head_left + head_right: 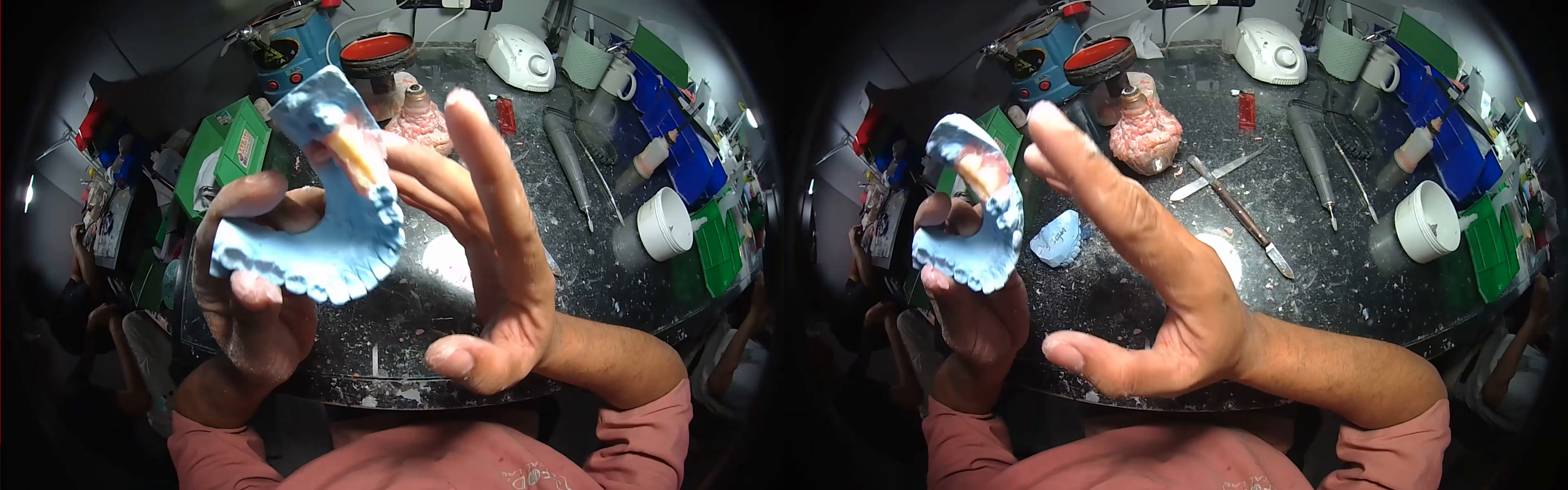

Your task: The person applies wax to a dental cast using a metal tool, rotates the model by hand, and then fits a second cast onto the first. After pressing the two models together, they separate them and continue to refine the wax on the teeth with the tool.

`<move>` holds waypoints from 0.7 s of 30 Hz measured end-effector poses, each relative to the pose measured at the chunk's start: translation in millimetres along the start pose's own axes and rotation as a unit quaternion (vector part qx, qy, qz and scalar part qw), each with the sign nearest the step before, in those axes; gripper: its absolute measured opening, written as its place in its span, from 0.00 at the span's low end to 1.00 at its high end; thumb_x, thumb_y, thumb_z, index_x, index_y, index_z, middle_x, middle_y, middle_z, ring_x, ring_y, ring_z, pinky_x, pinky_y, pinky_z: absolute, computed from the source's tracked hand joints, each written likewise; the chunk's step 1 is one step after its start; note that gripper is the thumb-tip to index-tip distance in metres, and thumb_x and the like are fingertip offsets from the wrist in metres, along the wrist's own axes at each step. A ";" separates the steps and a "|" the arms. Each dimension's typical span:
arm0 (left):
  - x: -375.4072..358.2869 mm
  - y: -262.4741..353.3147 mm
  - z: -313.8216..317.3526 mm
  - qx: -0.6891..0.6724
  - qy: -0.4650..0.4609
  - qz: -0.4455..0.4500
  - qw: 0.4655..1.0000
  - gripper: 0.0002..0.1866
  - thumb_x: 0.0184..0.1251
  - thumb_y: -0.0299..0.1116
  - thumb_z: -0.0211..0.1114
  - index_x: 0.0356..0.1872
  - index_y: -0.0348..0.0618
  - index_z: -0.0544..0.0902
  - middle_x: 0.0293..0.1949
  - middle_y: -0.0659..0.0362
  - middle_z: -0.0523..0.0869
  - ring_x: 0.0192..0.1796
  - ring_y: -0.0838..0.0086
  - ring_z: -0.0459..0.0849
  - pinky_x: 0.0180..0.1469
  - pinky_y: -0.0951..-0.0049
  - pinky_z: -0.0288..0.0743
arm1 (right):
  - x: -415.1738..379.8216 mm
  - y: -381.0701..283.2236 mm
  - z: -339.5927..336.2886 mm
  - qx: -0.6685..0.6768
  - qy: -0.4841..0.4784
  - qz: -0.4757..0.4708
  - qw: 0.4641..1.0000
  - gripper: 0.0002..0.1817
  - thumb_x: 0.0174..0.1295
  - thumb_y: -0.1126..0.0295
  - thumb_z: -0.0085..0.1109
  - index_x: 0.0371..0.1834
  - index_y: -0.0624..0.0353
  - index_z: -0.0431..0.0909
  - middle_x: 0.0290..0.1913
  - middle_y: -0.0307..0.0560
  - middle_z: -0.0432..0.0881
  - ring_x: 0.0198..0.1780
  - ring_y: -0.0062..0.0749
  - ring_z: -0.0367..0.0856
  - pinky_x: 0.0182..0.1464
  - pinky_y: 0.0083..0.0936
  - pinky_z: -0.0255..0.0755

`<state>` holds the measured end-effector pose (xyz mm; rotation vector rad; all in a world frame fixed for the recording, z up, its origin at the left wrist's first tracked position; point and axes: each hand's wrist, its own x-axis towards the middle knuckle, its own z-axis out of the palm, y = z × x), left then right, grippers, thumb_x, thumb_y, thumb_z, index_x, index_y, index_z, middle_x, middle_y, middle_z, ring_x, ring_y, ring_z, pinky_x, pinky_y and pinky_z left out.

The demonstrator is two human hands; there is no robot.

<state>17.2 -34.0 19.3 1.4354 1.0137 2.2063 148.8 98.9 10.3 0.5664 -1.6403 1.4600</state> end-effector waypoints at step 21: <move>1.3 7.9 -5.3 -0.146 -0.047 -0.043 0.987 0.38 0.53 0.39 0.77 0.61 0.29 0.67 0.43 0.53 0.84 0.51 0.57 0.82 0.50 0.57 0.80 | -0.9 -17.4 -13.6 -0.336 -0.141 -0.057 0.929 0.46 0.56 0.48 0.59 0.66 0.81 0.60 0.65 0.71 0.65 0.67 0.54 0.66 0.68 0.42 0.58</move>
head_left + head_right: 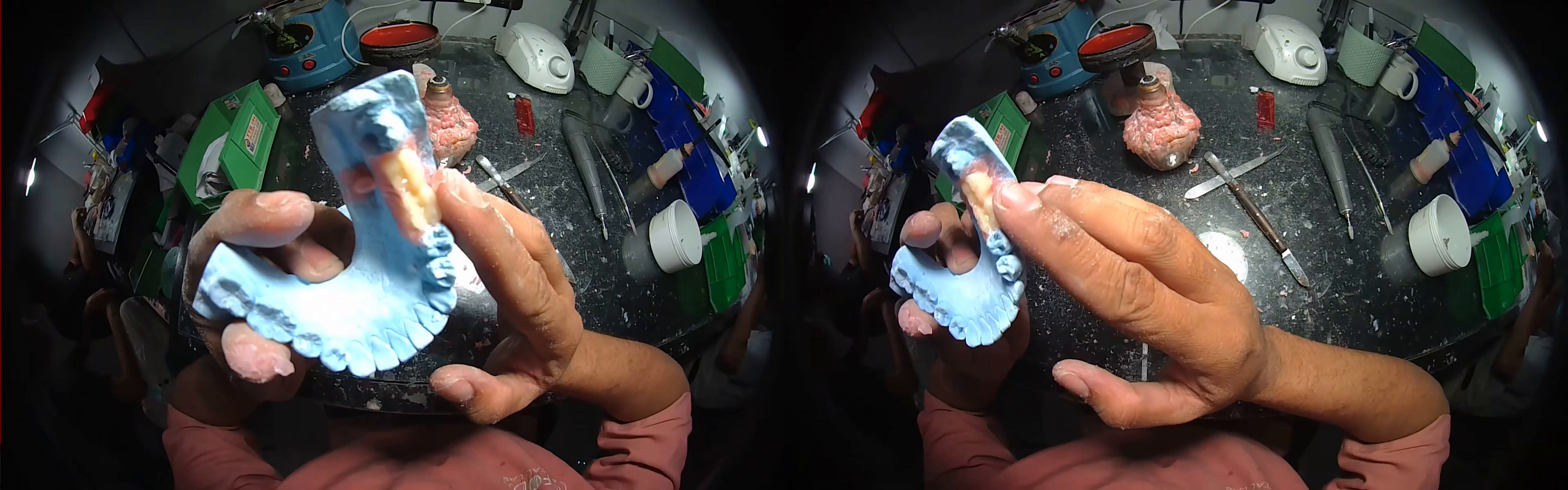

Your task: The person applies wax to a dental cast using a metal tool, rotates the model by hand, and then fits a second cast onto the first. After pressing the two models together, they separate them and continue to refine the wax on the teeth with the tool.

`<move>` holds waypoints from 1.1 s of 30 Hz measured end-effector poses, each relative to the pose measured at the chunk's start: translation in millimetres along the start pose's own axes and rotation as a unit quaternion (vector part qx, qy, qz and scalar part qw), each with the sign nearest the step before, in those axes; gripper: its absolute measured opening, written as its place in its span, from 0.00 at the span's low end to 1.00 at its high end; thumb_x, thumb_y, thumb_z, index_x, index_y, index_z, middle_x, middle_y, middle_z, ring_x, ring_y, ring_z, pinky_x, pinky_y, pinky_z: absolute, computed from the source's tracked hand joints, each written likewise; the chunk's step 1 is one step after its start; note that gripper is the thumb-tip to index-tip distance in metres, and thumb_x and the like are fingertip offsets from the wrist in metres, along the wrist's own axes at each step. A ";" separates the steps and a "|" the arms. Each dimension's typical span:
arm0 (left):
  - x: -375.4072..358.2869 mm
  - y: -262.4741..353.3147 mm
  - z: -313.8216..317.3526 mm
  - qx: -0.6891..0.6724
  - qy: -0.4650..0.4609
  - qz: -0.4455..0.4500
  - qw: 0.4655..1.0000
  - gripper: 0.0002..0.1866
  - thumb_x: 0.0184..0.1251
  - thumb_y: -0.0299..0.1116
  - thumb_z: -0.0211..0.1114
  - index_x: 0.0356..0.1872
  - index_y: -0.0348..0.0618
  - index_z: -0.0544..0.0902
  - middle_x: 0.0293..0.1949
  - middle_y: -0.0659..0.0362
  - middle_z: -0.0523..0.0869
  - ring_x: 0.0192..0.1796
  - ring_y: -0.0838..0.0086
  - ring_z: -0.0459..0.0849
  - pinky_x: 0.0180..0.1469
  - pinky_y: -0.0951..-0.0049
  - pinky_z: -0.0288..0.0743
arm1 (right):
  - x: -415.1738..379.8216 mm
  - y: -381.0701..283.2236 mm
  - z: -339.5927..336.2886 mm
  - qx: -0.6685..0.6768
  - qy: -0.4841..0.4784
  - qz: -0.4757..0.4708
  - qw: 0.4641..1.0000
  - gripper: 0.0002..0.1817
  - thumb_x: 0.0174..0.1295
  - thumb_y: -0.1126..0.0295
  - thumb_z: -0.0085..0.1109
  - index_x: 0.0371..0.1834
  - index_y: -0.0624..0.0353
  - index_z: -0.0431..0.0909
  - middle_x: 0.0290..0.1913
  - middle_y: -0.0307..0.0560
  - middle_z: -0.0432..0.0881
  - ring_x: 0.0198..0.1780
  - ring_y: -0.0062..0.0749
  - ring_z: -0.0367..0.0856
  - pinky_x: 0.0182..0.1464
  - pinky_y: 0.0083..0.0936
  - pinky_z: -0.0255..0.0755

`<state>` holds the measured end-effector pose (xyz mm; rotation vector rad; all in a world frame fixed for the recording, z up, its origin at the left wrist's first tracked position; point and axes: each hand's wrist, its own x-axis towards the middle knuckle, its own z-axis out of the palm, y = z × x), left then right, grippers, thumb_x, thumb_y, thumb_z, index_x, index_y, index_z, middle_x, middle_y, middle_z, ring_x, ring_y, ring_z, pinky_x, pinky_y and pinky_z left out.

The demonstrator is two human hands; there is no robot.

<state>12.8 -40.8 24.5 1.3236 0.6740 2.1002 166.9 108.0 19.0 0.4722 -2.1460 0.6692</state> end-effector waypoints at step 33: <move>9.2 -6.0 -14.6 -0.054 0.026 -0.071 0.996 0.26 0.76 0.47 0.48 0.63 0.34 0.66 0.59 0.52 0.76 0.60 0.71 0.78 0.58 0.73 0.80 | 2.7 69.0 -61.3 -0.245 -0.016 0.359 0.900 0.23 0.66 0.57 0.59 0.18 0.64 0.72 0.13 0.41 0.66 0.17 0.21 0.65 0.23 0.27 0.61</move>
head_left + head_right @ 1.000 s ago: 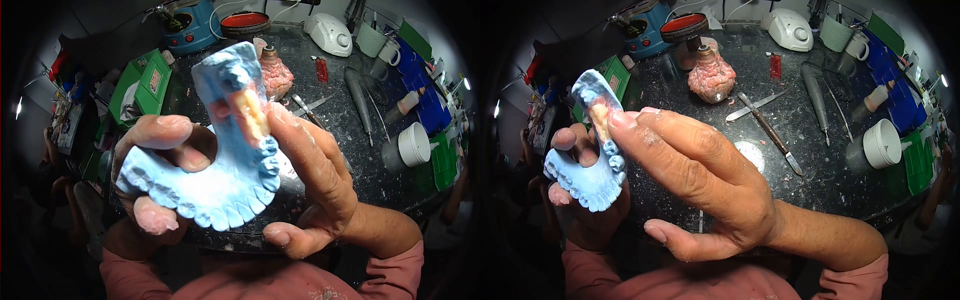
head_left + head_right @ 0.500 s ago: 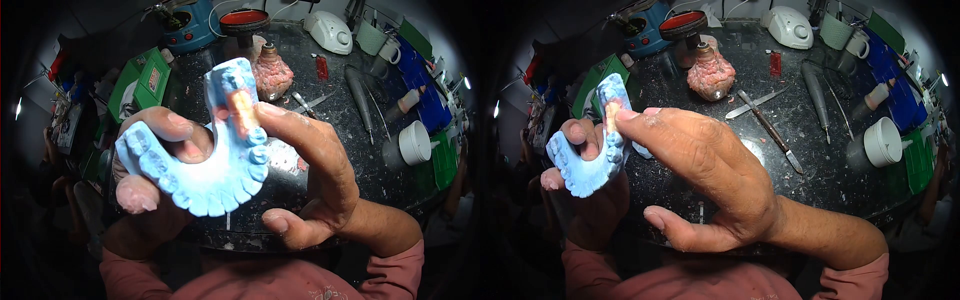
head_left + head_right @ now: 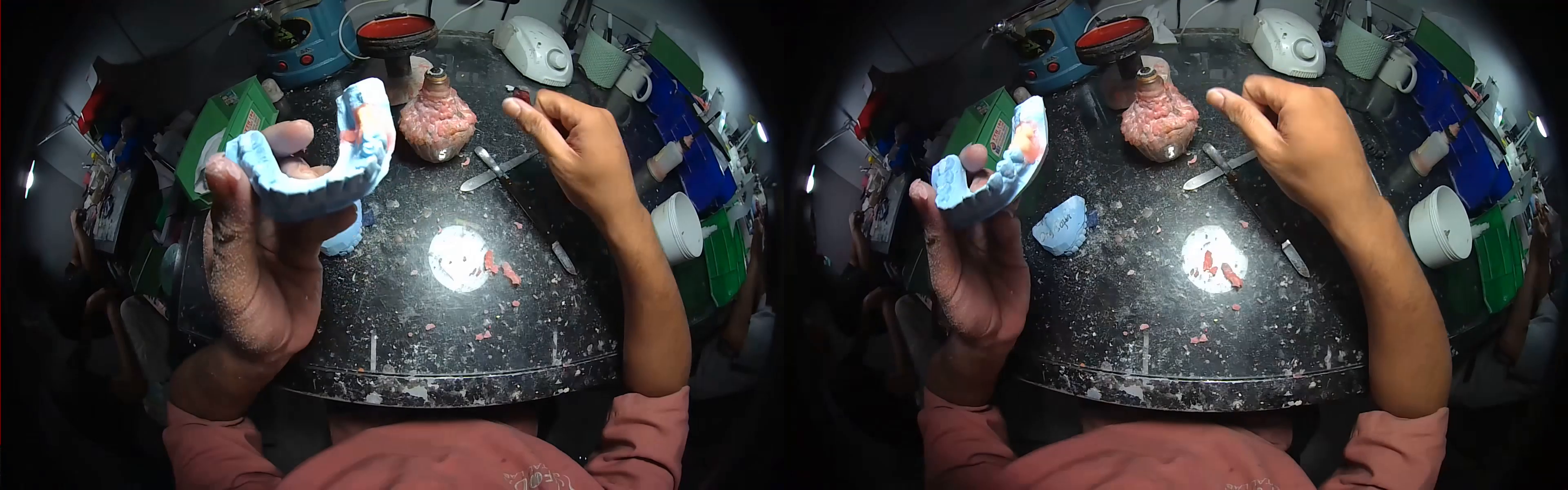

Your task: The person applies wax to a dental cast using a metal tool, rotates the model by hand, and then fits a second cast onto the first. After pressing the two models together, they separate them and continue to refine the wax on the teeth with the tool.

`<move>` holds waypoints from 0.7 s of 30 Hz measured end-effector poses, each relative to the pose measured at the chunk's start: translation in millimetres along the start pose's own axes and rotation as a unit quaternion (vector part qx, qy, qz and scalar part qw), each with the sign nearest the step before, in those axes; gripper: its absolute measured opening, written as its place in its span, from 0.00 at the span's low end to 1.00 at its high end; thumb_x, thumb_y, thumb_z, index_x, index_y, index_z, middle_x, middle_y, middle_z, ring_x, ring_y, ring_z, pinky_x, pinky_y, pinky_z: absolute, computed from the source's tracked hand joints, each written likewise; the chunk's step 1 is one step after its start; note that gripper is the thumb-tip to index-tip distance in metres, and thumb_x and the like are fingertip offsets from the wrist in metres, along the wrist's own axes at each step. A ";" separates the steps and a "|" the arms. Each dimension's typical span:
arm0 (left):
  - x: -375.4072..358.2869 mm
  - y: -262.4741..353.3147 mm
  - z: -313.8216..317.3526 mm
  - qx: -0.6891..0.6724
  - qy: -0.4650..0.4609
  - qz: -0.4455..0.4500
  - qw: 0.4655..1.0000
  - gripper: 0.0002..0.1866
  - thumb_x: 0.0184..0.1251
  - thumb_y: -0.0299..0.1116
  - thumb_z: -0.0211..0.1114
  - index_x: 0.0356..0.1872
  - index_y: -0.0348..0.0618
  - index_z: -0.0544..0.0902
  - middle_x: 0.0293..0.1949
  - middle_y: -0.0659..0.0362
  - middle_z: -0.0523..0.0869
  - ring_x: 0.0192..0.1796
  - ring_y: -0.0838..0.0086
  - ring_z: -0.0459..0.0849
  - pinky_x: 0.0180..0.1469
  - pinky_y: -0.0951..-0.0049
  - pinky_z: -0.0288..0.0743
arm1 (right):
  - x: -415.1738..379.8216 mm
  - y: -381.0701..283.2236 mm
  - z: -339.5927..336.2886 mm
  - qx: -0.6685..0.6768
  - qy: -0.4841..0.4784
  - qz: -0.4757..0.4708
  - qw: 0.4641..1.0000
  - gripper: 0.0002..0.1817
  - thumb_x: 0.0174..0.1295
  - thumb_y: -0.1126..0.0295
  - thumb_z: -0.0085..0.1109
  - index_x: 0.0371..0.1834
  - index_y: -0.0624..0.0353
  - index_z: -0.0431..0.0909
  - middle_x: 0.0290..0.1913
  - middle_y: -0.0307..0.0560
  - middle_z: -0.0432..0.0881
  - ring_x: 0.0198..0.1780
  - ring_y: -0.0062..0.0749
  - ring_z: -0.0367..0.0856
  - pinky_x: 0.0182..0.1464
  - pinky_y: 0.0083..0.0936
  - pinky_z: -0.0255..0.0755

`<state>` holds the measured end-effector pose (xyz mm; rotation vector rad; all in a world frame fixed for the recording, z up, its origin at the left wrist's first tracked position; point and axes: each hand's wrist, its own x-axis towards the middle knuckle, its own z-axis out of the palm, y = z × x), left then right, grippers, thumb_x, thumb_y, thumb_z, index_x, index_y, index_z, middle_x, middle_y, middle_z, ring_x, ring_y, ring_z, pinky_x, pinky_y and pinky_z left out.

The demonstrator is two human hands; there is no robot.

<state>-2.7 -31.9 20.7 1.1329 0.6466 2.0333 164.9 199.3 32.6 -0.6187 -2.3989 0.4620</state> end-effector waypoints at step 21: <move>17.1 -10.1 3.7 -0.063 0.093 -0.204 0.973 0.34 0.59 0.25 0.59 0.67 0.27 0.58 0.46 0.58 0.73 0.57 0.67 0.78 0.67 0.67 0.71 | 17.8 49.6 -22.1 0.674 -0.022 0.138 0.725 0.11 0.62 0.59 0.58 0.37 0.56 0.76 0.26 0.33 0.74 0.27 0.19 0.73 0.30 0.15 0.70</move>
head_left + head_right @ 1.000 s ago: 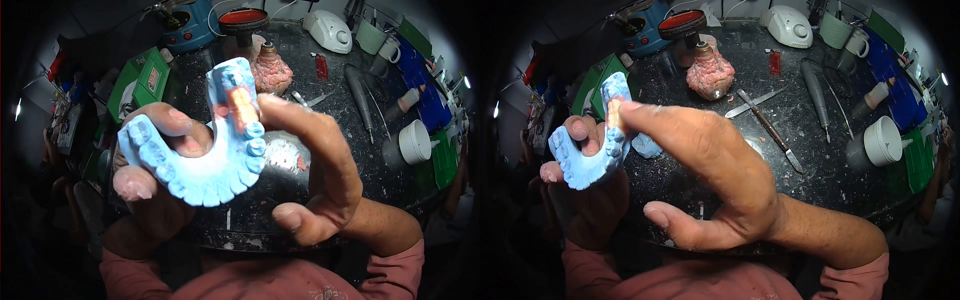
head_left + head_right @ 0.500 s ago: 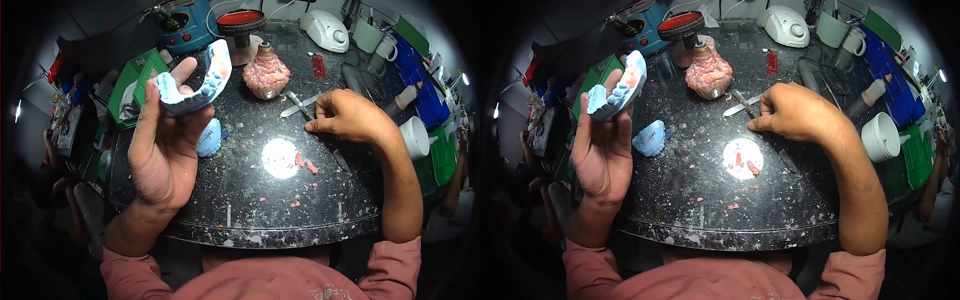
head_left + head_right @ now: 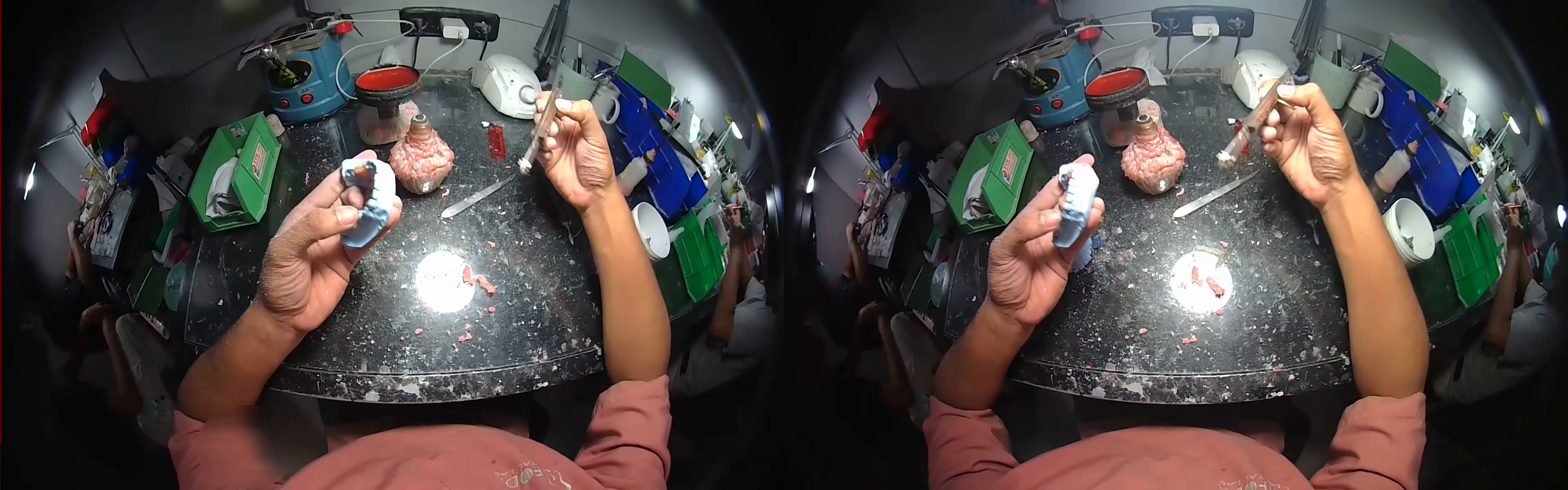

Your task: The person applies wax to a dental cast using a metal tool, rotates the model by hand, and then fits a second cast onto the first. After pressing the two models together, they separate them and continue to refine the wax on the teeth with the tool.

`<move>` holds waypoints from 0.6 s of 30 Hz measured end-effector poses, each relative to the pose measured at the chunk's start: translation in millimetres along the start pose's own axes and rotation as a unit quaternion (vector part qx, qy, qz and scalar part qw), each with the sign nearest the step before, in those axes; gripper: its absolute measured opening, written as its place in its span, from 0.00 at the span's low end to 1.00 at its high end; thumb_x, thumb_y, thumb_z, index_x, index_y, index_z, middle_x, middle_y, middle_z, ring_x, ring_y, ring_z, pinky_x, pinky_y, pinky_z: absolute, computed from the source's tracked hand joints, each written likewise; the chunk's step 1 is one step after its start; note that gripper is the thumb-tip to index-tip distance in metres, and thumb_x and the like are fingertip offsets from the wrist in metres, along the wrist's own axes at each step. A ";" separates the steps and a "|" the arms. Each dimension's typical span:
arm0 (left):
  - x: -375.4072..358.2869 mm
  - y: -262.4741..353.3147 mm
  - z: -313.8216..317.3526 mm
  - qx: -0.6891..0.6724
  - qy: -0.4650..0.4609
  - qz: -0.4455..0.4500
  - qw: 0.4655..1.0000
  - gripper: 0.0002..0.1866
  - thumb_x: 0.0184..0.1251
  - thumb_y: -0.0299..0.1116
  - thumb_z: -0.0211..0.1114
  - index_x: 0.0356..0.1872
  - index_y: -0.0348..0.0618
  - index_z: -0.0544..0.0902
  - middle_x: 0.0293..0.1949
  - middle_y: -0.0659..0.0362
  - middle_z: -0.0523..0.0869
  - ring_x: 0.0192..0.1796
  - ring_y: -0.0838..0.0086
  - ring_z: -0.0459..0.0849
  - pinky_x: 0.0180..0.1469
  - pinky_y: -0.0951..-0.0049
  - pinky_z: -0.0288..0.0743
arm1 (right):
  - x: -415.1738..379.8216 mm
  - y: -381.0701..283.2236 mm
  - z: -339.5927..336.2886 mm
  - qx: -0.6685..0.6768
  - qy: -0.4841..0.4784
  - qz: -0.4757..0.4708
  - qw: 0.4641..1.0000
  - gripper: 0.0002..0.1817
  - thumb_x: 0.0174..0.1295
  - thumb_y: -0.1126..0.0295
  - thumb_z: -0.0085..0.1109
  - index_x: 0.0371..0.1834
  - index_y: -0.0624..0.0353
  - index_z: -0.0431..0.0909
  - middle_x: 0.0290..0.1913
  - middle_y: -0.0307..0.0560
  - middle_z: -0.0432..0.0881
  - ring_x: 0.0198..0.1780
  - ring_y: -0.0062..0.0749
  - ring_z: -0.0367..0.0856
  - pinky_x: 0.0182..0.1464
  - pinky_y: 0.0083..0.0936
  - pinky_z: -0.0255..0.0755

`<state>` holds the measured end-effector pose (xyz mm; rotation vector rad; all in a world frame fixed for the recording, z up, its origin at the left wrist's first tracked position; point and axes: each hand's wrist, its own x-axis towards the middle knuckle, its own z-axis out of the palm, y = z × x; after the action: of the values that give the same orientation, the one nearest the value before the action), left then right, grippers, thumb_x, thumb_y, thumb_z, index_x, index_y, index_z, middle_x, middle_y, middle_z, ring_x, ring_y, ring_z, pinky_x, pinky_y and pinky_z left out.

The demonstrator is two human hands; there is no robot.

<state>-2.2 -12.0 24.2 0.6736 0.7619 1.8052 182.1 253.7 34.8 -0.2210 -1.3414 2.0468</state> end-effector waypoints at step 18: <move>2.0 -12.9 -10.7 -0.013 0.065 -0.037 0.997 0.25 0.57 0.18 0.63 0.58 0.33 0.71 0.48 0.51 0.81 0.55 0.64 0.81 0.61 0.71 0.76 | 46.0 32.3 70.1 -0.200 0.056 -0.220 0.953 0.12 0.68 0.66 0.56 0.44 0.65 0.77 0.35 0.49 0.83 0.36 0.30 0.85 0.39 0.24 0.81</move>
<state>-3.2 -8.5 7.7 0.5075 0.8376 1.8025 99.5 221.5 48.7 -0.1897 -1.5604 1.3670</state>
